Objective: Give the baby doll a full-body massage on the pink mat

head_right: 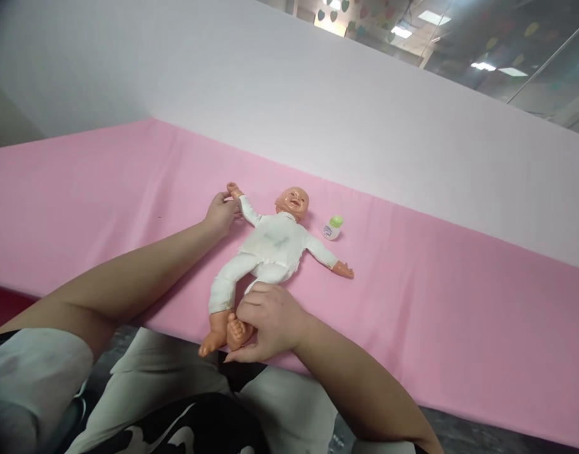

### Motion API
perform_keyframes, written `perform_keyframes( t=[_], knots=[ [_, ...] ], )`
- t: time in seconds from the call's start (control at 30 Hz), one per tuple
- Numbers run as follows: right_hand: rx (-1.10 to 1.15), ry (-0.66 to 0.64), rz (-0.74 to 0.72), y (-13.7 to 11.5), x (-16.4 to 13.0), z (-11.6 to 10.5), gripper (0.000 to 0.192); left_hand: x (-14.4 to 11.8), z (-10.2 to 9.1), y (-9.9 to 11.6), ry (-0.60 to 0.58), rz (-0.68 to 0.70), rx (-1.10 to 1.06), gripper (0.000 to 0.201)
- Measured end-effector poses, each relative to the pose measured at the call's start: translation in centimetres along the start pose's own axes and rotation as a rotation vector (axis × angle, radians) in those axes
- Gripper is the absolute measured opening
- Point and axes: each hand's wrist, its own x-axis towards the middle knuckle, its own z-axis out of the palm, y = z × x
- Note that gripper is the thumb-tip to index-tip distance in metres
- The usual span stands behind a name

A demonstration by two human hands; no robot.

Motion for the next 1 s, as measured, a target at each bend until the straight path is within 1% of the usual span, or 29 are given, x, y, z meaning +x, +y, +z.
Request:
perform_keyframes(
  t=[0.07,0.1,0.2,0.27,0.33,0.37,0.43,0.5,0.57,0.63,0.7,0.77,0.87,0.93,1.0],
  knots=[
    [0.011,0.06,-0.02,-0.1,-0.2,-0.3,0.053,-1.3,0.2,0.6,0.021,0.037,0.027,0.049],
    [0.006,0.101,-0.025,-0.3,-0.3,-0.7,0.053,-2.1,0.3,0.9,0.0,0.097,0.063,0.048],
    [-0.084,0.262,-0.009,-0.6,-0.6,-2.4,0.054,-4.5,0.5,1.7,-0.145,0.381,0.285,0.053],
    [-0.198,0.388,0.036,-0.4,-0.8,-3.8,0.056,-5.8,0.6,2.0,-0.289,0.577,0.469,0.054],
    [-0.305,0.496,0.101,0.4,-1.0,-4.9,0.058,-6.5,0.8,2.1,-0.438,0.751,0.599,0.052],
    [-0.339,0.538,0.137,1.0,-1.1,-5.3,0.058,-6.7,0.9,2.1,-0.492,0.821,0.636,0.051],
    [-0.368,0.577,0.226,2.4,-1.4,-5.6,0.057,-6.8,1.0,2.0,-0.55,0.908,0.68,0.048],
    [-0.343,0.536,0.34,3.9,-1.7,-5.5,0.053,-6.8,1.1,1.9,-0.56,0.935,0.717,0.047],
    [-0.277,0.462,0.44,5.0,-2.0,-5.1,0.051,-6.7,1.2,2.0,-0.571,0.934,0.741,0.047],
    [-0.222,0.421,0.495,5.6,-2.1,-4.6,0.052,-6.7,1.2,2.0,-0.587,0.93,0.743,0.048],
    [-0.221,0.419,0.499,5.6,-2.1,-4.5,0.053,-6.6,1.2,2.1,-0.581,0.924,0.731,0.048],
    [-0.258,0.434,0.459,5.2,-1.9,-4.5,0.053,-6.6,1.2,2.0,-0.56,0.915,0.719,0.049],
    [-0.313,0.458,0.33,4.0,-1.4,-5.0,0.052,-6.4,1.2,1.7,-0.498,0.873,0.687,0.052],
    [-0.323,0.465,0.234,2.9,-1.0,-5.1,0.054,-6.2,1.2,1.6,-0.427,0.803,0.652,0.052],
    [-0.297,0.441,0.145,1.6,-0.8,-4.8,0.056,-6.1,1.1,1.7,-0.342,0.682,0.595,0.05]
  ],
)
